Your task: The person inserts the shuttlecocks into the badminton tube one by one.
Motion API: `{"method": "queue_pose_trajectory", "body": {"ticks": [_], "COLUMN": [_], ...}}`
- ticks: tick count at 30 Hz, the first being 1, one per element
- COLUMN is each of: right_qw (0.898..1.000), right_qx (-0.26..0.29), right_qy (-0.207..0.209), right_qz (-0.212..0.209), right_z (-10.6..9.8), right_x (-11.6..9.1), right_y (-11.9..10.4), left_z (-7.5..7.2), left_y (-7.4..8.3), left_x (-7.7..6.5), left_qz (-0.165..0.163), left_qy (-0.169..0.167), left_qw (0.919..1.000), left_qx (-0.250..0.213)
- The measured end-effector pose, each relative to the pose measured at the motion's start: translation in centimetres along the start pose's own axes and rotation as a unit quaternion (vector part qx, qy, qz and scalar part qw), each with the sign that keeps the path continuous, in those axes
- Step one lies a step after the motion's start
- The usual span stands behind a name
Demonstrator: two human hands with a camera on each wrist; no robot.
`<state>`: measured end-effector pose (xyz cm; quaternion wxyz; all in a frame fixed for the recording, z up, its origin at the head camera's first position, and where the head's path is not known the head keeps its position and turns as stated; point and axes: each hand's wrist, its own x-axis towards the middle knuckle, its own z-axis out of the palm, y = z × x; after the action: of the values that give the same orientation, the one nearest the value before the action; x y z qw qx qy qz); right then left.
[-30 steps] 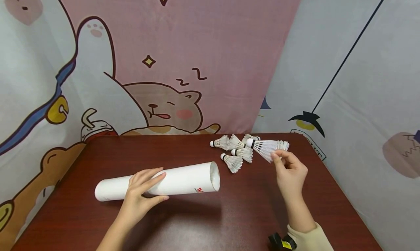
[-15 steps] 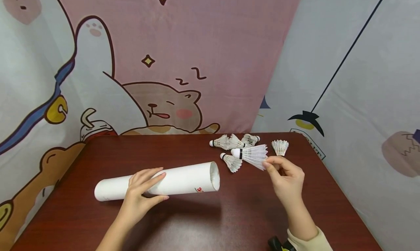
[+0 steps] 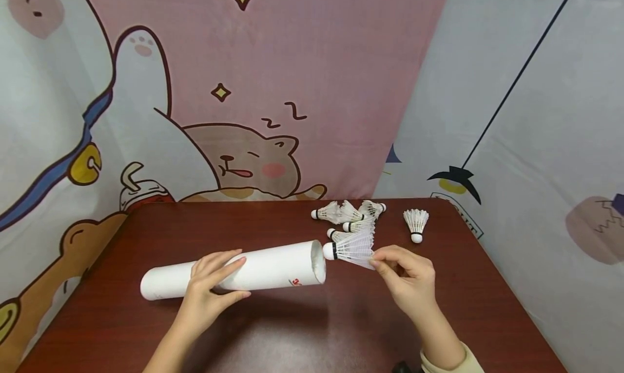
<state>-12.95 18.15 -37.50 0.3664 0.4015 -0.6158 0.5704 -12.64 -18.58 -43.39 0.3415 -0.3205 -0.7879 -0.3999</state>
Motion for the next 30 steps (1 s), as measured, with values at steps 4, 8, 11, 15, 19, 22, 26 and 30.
{"method": "queue_pose_trajectory", "body": {"ticks": [4,8,11,15,19,22,26,30], "right_qw": [1.0,0.999,0.999,0.999,0.998,0.998,0.997,0.997], "right_qx": [0.012,0.022,0.026,0.016,0.008,0.011,0.011,0.003], "right_qy": [-0.018,-0.03,-0.037,-0.048,-0.058,-0.062,-0.067,-0.071], "right_qz": [-0.009,-0.014,-0.018,-0.019,-0.021,-0.021,-0.021,-0.017], "right_z": [0.8,1.4,1.8,2.3,2.9,3.3,3.9,4.4], "right_x": [-0.1,-0.2,-0.4,-0.7,-1.0,-1.2,-1.3,-1.5], "right_y": [-0.2,-0.2,-0.2,-0.1,0.1,0.1,0.3,0.6], "left_z": [0.0,0.1,0.1,0.1,0.1,0.0,0.0,0.0], "left_y": [-0.1,-0.1,-0.1,0.0,0.1,0.1,0.0,0.0], "left_x": [-0.1,-0.1,-0.1,-0.1,-0.2,-0.2,-0.1,-0.1], "left_qz": [0.0,0.0,-0.001,0.0,0.0,0.001,0.002,0.003], "left_qy": [-0.002,-0.003,-0.002,-0.005,-0.009,-0.009,-0.008,-0.008], "left_qw": [1.0,1.0,1.0,1.0,1.0,1.0,1.0,1.0], "left_qx": [0.002,0.001,-0.001,-0.003,-0.005,-0.004,-0.003,-0.004]}}
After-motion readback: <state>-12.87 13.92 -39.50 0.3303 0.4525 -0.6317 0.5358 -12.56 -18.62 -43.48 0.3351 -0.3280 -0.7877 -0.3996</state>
